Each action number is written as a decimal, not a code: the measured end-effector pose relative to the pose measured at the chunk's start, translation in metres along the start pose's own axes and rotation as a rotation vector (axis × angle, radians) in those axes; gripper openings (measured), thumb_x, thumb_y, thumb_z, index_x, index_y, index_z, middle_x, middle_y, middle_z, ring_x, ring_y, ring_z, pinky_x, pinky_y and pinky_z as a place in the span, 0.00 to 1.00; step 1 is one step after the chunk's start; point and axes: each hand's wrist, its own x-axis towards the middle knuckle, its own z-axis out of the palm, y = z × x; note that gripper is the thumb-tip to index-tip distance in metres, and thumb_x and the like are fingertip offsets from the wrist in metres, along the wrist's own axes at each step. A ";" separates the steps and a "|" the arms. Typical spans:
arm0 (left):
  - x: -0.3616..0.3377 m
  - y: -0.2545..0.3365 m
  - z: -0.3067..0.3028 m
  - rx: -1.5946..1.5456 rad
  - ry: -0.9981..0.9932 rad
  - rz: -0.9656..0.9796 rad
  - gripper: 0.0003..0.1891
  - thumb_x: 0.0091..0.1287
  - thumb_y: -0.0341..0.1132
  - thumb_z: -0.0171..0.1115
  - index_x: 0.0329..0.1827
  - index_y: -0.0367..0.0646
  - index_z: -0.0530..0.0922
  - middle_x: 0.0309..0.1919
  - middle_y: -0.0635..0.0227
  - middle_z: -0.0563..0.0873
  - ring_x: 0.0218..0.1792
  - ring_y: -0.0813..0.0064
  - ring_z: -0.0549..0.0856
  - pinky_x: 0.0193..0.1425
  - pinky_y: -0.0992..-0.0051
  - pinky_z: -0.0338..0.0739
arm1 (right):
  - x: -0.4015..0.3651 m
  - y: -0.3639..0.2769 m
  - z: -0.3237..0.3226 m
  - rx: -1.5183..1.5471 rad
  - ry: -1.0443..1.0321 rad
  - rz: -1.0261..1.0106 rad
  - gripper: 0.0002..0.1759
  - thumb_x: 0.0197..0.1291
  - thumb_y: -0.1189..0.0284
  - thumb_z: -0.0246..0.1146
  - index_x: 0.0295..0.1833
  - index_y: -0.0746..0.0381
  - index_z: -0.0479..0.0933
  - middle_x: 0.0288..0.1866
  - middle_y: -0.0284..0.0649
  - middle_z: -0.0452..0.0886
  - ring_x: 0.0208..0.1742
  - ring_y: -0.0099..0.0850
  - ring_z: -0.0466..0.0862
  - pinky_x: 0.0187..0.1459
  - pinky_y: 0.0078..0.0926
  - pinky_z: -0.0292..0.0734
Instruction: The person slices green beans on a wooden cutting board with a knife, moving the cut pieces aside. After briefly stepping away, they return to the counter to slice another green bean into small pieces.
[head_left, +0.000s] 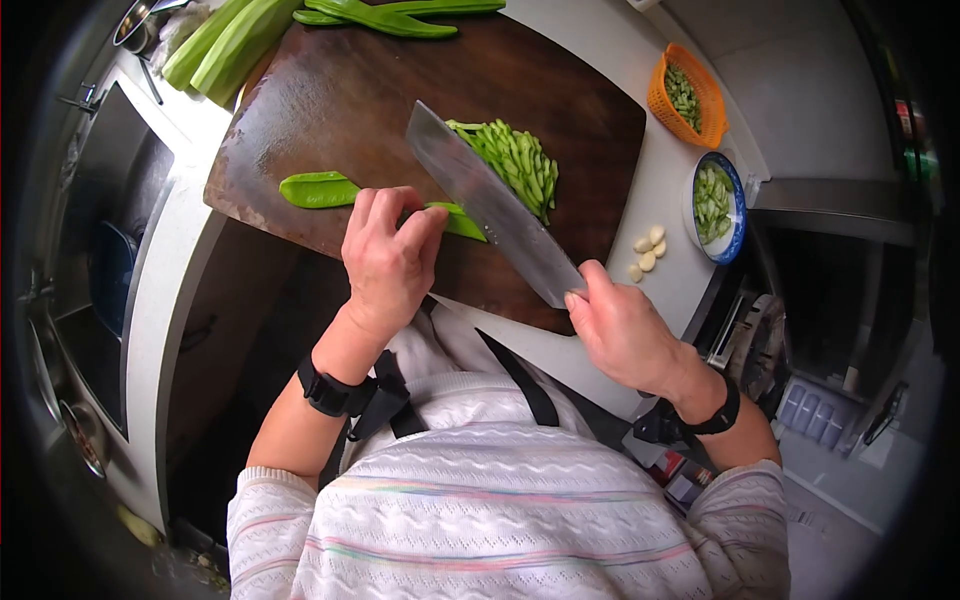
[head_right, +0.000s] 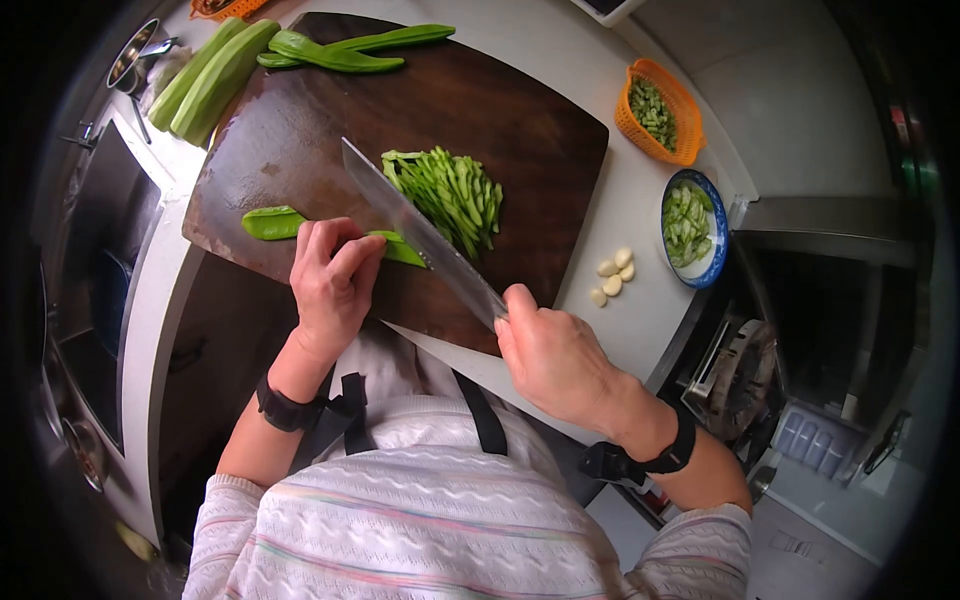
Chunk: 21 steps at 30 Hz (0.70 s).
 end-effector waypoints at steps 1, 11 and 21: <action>0.000 0.000 0.000 -0.007 0.002 0.002 0.10 0.50 0.23 0.70 0.34 0.45 0.81 0.34 0.66 0.78 0.35 0.64 0.77 0.36 0.69 0.74 | 0.003 0.000 0.003 0.010 -0.003 -0.002 0.09 0.67 0.73 0.53 0.41 0.66 0.61 0.18 0.51 0.74 0.24 0.54 0.78 0.27 0.50 0.71; 0.000 -0.001 -0.001 -0.025 0.000 0.004 0.10 0.50 0.22 0.70 0.34 0.45 0.81 0.34 0.65 0.78 0.35 0.64 0.77 0.36 0.69 0.74 | -0.001 0.007 0.009 0.018 0.043 0.003 0.09 0.67 0.73 0.53 0.40 0.66 0.62 0.16 0.49 0.73 0.21 0.52 0.77 0.24 0.48 0.70; -0.001 -0.001 0.000 -0.041 0.015 -0.008 0.10 0.50 0.22 0.69 0.33 0.44 0.81 0.34 0.65 0.78 0.35 0.64 0.77 0.36 0.69 0.74 | -0.005 -0.001 0.001 -0.048 0.014 -0.002 0.09 0.67 0.73 0.53 0.40 0.66 0.62 0.16 0.50 0.73 0.22 0.54 0.78 0.25 0.49 0.70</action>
